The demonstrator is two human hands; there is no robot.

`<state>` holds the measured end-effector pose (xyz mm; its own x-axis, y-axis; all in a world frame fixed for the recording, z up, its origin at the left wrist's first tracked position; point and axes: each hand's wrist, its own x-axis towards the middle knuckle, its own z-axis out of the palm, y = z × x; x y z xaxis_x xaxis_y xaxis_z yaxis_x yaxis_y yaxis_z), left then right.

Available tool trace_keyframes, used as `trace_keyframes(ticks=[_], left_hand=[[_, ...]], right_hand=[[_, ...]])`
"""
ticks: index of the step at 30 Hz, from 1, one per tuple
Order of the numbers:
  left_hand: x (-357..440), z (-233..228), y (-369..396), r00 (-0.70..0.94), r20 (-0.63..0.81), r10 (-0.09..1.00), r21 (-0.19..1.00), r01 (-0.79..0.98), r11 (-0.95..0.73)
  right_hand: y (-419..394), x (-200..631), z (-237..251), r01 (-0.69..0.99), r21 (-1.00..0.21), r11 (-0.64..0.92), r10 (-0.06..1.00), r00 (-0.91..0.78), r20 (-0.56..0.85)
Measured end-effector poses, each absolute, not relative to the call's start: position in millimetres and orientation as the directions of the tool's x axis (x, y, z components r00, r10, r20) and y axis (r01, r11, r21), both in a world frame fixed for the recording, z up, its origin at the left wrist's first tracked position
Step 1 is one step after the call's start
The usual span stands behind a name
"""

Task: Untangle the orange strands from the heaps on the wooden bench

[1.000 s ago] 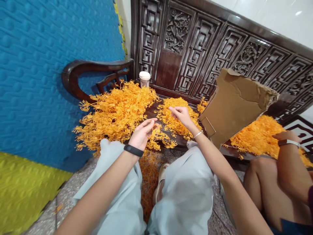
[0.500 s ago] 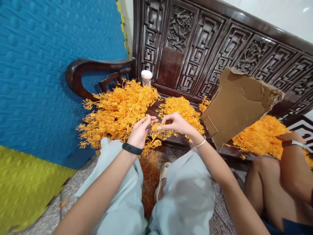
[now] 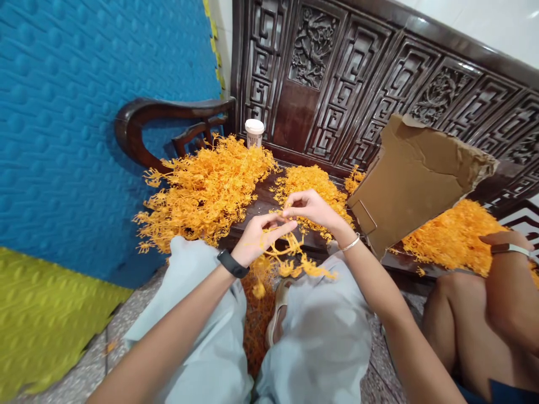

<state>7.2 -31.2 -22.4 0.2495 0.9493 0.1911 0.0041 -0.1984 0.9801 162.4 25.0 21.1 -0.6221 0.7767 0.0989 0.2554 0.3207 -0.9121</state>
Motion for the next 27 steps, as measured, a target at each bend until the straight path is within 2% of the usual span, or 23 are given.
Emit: trace_keyframes(ticks=[5, 8, 13, 17, 21, 27], left_hand=[[2, -29, -26, 0.198, 0.303, 0.932, 0.941, 0.092, -0.326], [1, -28, -25, 0.168, 0.297, 0.940, 0.945, 0.086, -0.314], [2, -26, -24, 0.163, 0.260, 0.952, 0.961, 0.051, -0.272], [5, -28, -16, 0.072, 0.232, 0.970, 0.972, 0.020, -0.234], [8, -26, -7, -0.019, 0.154, 0.988, 0.979, -0.131, -0.155], [17, -27, 16, -0.143, -0.075, 0.987, 0.918, -0.397, 0.012]], right_hand=[[25, 169, 23, 0.268, -0.918, 0.294, 0.679, -0.734, 0.003], [27, 177, 25, 0.300, -0.895, 0.330, 0.685, -0.729, 0.008], [29, 169, 16, 0.375, -0.763, 0.526, 0.764, -0.602, 0.231], [35, 153, 6, 0.466, -0.603, 0.647, 0.755, -0.503, 0.421], [42, 143, 3, 0.541, -0.542, 0.643, 0.763, -0.394, 0.512], [50, 120, -11, 0.619, -0.562, 0.549, 0.804, -0.209, 0.556]])
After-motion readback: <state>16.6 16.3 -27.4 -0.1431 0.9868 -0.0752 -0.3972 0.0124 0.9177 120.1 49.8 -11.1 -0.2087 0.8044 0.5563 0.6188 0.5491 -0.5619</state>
